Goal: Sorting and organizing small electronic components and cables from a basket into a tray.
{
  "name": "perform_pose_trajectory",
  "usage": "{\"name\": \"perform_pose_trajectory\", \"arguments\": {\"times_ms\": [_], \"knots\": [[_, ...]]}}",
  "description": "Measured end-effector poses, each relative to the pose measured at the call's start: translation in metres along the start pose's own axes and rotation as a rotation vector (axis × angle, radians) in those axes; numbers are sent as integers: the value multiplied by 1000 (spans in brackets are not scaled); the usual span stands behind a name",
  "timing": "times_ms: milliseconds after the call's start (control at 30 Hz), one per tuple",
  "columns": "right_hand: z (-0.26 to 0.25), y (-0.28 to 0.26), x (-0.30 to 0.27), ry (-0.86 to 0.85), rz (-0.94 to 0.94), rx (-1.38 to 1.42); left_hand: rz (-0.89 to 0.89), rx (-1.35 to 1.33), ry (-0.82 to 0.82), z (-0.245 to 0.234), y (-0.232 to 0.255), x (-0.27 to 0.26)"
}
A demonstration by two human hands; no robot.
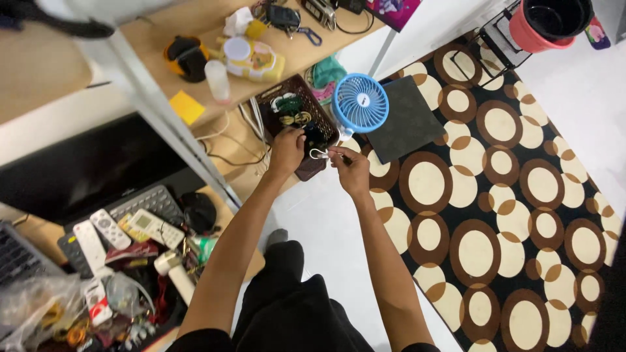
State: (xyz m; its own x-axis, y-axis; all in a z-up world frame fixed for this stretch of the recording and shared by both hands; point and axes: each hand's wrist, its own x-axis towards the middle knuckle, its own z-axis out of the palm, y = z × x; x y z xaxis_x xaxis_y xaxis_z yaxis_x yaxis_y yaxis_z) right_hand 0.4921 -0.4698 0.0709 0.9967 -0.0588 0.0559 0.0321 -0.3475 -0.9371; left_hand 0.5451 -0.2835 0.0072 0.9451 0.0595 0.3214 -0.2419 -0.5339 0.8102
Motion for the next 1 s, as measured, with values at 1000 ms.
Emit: {"name": "perform_pose_trajectory", "arguments": {"times_ms": [1000], "knots": [[11,-53,-125,-95,-142,329,-523,-1210,32,-88,72,-138]]}}
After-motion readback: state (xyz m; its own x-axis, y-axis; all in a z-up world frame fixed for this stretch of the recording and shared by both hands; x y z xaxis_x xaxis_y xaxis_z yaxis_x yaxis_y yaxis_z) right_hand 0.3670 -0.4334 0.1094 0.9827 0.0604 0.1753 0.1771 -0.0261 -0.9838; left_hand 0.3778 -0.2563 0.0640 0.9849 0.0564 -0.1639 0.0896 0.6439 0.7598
